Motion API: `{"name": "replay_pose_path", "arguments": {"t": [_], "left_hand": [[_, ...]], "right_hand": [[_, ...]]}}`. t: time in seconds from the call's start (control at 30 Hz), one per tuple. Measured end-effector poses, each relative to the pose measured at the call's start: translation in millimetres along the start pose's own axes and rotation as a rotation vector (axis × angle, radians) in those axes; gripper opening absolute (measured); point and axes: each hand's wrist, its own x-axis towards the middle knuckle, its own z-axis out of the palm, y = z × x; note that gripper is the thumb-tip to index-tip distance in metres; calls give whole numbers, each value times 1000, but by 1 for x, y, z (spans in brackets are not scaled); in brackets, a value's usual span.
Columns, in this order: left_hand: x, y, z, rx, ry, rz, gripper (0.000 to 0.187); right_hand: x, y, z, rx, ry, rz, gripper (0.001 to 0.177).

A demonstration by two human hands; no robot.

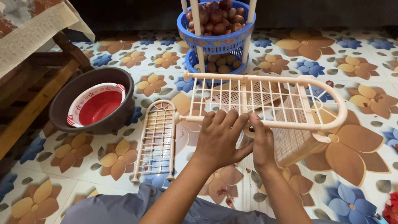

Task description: The person assembles a beige plastic storage rack by hand, connecting side frames to a base and inserting crossbars. The person wipes the rack with a red cloth during assembly and adjusts the components to secure them.

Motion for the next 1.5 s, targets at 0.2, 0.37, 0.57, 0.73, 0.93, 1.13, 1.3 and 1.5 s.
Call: {"name": "replay_pose_path", "arguments": {"t": [0.2,0.37,0.57,0.73,0.93,1.13,1.3,1.5], "left_hand": [[-4,0,7,66,9,-15,64],[-3,-1,11,35,34,-19,63],[-5,-1,14,-29,53,-57,62],[-8,-2,19,-50,73,-56,63],[-15,-8,21,-76,106,-39,65],[-15,-6,21,-81,66,-73,65],[-10,4,23,-117,98,-66,67],[-10,7,-6,-323,10,-91,58]], "right_hand": [[0,1,0,23,-14,-27,39],[-3,-3,0,24,-9,-5,40],[-3,-5,2,25,-10,2,41],[-2,-6,5,67,6,4,41],[-10,-4,12,-6,93,89,42],[-4,0,7,37,38,33,38],[1,8,-11,57,-13,6,36],[-6,10,-22,-10,-30,34,43]]}}
